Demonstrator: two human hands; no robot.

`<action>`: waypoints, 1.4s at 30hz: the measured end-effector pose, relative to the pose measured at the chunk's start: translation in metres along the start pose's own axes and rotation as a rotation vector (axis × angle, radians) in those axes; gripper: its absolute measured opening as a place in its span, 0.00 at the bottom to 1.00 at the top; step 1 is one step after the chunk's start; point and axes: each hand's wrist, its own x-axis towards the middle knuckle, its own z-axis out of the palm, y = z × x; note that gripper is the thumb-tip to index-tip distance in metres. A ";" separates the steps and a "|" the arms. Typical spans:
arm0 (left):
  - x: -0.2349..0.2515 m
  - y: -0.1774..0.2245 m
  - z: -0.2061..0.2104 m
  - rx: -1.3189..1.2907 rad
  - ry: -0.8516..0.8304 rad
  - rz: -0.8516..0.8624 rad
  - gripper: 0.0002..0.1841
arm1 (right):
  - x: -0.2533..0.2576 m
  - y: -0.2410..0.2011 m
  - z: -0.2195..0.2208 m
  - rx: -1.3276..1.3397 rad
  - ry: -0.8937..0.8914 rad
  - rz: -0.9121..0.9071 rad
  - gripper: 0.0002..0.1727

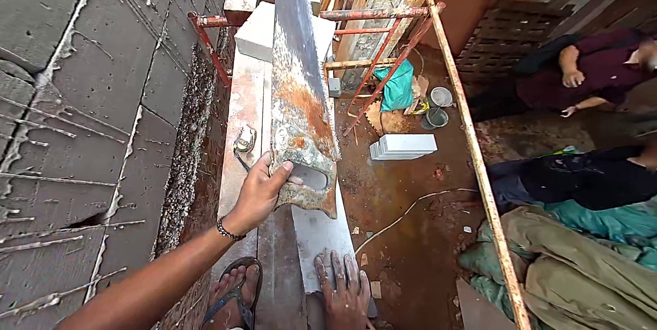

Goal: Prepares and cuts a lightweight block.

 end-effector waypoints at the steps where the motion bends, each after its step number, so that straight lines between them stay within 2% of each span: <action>1: -0.004 -0.006 0.009 -0.027 0.008 -0.019 0.09 | 0.007 0.005 -0.006 0.021 -0.045 -0.011 0.34; 2: -0.008 -0.011 0.018 -0.048 0.015 -0.033 0.09 | 0.018 0.011 -0.018 0.082 -0.104 -0.026 0.37; 3: -0.011 -0.014 0.027 -0.054 0.028 -0.042 0.09 | 0.029 0.020 -0.036 0.171 -0.168 -0.029 0.36; 4: -0.013 -0.017 0.035 -0.044 0.040 -0.050 0.10 | 0.036 0.029 -0.056 0.250 -0.147 -0.003 0.31; 7: -0.026 -0.022 0.060 0.091 0.081 -0.062 0.13 | 0.042 0.035 -0.093 0.319 0.351 0.131 0.23; 8: -0.032 -0.024 0.068 0.149 0.100 -0.052 0.13 | 0.047 0.032 -0.100 0.275 0.397 0.144 0.24; 10: -0.050 -0.032 0.083 0.218 0.131 -0.028 0.15 | 0.061 0.020 -0.106 0.178 0.358 0.108 0.31; 12: -0.069 -0.041 0.096 0.264 0.150 0.005 0.17 | 0.079 0.005 -0.101 0.128 0.295 0.098 0.27; 13: -0.078 -0.043 0.100 0.289 0.150 0.024 0.19 | 0.089 0.001 -0.095 0.163 0.329 0.109 0.25; 15: -0.090 -0.043 0.097 0.372 0.089 0.071 0.20 | 0.100 0.001 -0.083 0.319 0.429 0.114 0.24; 18: -0.088 -0.027 0.070 0.600 -0.140 0.212 0.23 | 0.104 0.009 -0.067 0.570 0.579 0.002 0.24; 21: -0.082 0.003 0.031 0.818 -0.295 0.370 0.24 | 0.106 0.006 -0.073 0.699 0.679 0.105 0.25; 23: -0.070 0.037 0.006 0.977 -0.345 0.348 0.23 | 0.108 0.011 -0.075 0.734 0.714 0.172 0.26; 28: -0.005 0.117 -0.042 1.501 -0.442 0.110 0.19 | 0.124 0.009 -0.075 0.852 0.711 0.287 0.24; 32: 0.053 0.169 -0.061 1.851 -0.408 -0.089 0.22 | 0.143 0.000 -0.059 0.879 0.717 0.307 0.22; 34: 0.079 0.190 -0.064 1.962 -0.352 -0.115 0.25 | 0.148 0.000 -0.053 0.879 0.726 0.318 0.21; 38: 0.121 0.201 -0.046 1.954 -0.137 -0.137 0.26 | 0.150 -0.002 -0.053 0.911 0.710 0.333 0.22; 40: 0.137 0.189 -0.031 1.854 -0.065 -0.190 0.25 | 0.150 -0.002 -0.051 0.921 0.701 0.331 0.22; 42: 0.145 0.155 -0.022 1.656 -0.015 -0.220 0.24 | 0.146 -0.003 -0.049 0.939 0.691 0.345 0.22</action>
